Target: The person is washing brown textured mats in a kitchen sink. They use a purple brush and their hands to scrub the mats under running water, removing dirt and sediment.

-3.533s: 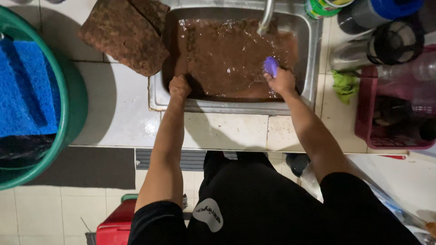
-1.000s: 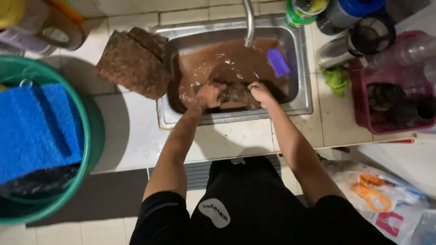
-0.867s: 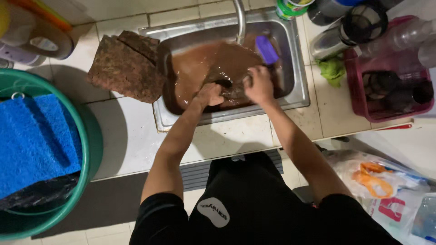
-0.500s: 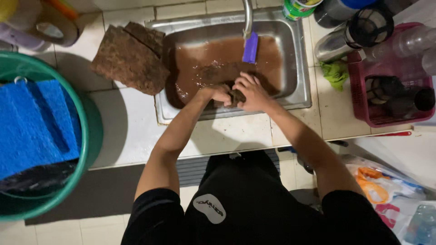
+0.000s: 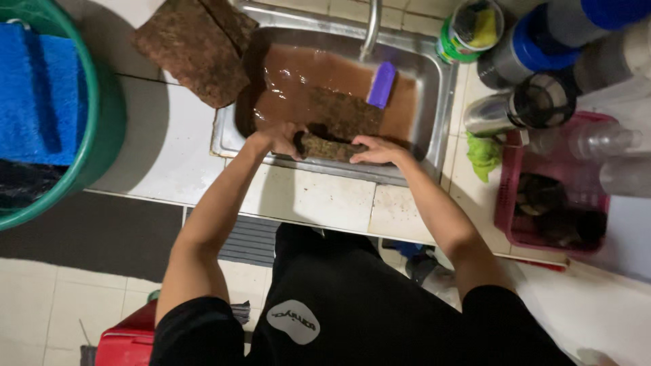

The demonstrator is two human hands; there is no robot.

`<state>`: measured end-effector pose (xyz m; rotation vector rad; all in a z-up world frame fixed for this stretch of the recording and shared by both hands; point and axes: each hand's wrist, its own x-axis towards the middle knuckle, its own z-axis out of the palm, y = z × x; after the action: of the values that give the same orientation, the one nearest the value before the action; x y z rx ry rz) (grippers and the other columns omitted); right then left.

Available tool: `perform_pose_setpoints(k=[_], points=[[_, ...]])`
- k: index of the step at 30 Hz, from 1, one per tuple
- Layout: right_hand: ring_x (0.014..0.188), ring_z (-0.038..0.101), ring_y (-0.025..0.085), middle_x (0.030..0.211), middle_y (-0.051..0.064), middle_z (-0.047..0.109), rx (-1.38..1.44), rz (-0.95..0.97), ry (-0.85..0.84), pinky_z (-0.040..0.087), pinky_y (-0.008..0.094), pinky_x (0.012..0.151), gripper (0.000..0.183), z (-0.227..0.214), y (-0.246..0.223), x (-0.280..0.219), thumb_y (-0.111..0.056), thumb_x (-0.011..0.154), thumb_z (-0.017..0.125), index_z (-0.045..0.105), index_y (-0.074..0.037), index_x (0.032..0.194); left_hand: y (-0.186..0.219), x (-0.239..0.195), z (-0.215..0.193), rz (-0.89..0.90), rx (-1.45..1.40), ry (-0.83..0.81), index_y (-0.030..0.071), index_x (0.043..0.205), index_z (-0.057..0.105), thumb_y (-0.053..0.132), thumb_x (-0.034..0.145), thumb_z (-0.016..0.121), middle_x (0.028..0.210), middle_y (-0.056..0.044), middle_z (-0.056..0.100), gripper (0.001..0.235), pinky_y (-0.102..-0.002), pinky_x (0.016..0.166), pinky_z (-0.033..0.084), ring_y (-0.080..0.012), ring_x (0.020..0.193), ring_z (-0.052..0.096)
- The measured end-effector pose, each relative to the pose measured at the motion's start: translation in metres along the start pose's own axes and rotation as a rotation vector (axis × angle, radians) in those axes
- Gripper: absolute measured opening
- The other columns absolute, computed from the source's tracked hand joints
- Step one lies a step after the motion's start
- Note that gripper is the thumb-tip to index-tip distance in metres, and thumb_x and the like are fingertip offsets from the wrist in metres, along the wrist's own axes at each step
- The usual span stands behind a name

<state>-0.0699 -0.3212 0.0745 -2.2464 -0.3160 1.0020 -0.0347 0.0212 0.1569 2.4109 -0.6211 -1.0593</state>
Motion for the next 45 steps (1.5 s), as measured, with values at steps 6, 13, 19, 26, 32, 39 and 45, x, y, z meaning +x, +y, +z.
perform_pose_setpoints(k=[6,13,19,26,32,39,45], points=[[0.135,0.051,0.032,0.143,0.018,0.057,0.404,0.103,0.154,0.044,0.044,0.108,0.066,-0.017,0.03,0.022,-0.03,0.077,0.084,0.058,-0.012,0.135,-0.01,0.041,-0.017,0.083,0.237,0.174,0.021,0.136,0.065,0.022,0.071,0.08,0.107,-0.02,0.075,0.067,-0.049,0.088,0.056,-0.0386,0.103,0.07],[0.123,0.058,0.04,0.132,0.019,0.061,0.153,0.128,0.859,0.05,0.047,0.102,0.059,-0.022,0.033,0.069,-0.009,0.077,0.082,0.055,-0.015,0.13,-0.032,0.162,-0.013,-0.087,0.492,0.359,0.013,0.108,0.075,0.024,0.08,0.075,0.108,-0.017,0.075,0.03,-0.046,0.087,0.059,-0.0344,0.101,0.074],[0.111,0.056,0.041,0.126,0.025,0.051,0.144,0.413,0.912,0.049,0.051,0.092,0.063,0.034,0.021,0.027,-0.011,0.082,0.076,0.044,-0.004,0.135,0.003,0.124,0.043,0.013,0.511,0.44,0.018,0.123,0.068,0.03,0.077,0.077,0.13,-0.014,0.066,0.048,-0.05,0.107,0.053,-0.0327,0.123,0.065],[0.124,0.05,0.042,0.131,0.019,0.058,-0.147,0.037,0.536,0.041,0.052,0.101,0.051,0.059,-0.018,0.007,-0.042,0.072,0.091,0.072,-0.021,0.115,-0.009,0.09,0.059,0.212,0.492,-0.025,0.022,0.147,0.046,0.02,0.07,0.084,0.156,-0.011,0.038,0.086,-0.049,0.111,0.04,-0.0335,0.14,0.04],[0.128,0.048,0.041,0.131,0.02,0.056,-0.344,0.216,0.286,0.042,0.051,0.103,0.073,0.041,-0.035,0.031,-0.038,0.066,0.091,0.059,-0.019,0.128,-0.03,0.113,0.061,0.431,0.408,0.326,0.011,0.138,0.058,0.024,0.083,0.072,0.139,-0.02,0.059,0.058,-0.047,0.104,0.048,-0.039,0.125,0.057],[0.103,0.073,0.036,0.106,0.02,0.074,0.072,0.302,0.354,0.054,0.046,0.096,0.046,0.025,-0.027,0.019,-0.031,0.091,0.065,0.06,-0.017,0.134,-0.046,0.146,0.061,0.064,-0.069,-0.039,0.01,0.125,0.069,0.019,0.089,0.06,0.108,-0.022,0.074,0.038,-0.046,0.087,0.053,-0.0353,0.099,0.071],[0.122,0.058,0.032,0.128,0.012,0.064,-0.53,-0.097,0.606,0.045,0.051,0.101,0.053,0.04,-0.077,0.01,-0.028,0.08,0.073,0.064,-0.019,0.131,-0.088,0.193,0.074,0.205,-0.15,-0.239,0.008,0.122,0.071,0.028,0.093,0.057,0.115,-0.017,0.074,0.037,-0.044,0.09,0.051,-0.0319,0.105,0.069]])
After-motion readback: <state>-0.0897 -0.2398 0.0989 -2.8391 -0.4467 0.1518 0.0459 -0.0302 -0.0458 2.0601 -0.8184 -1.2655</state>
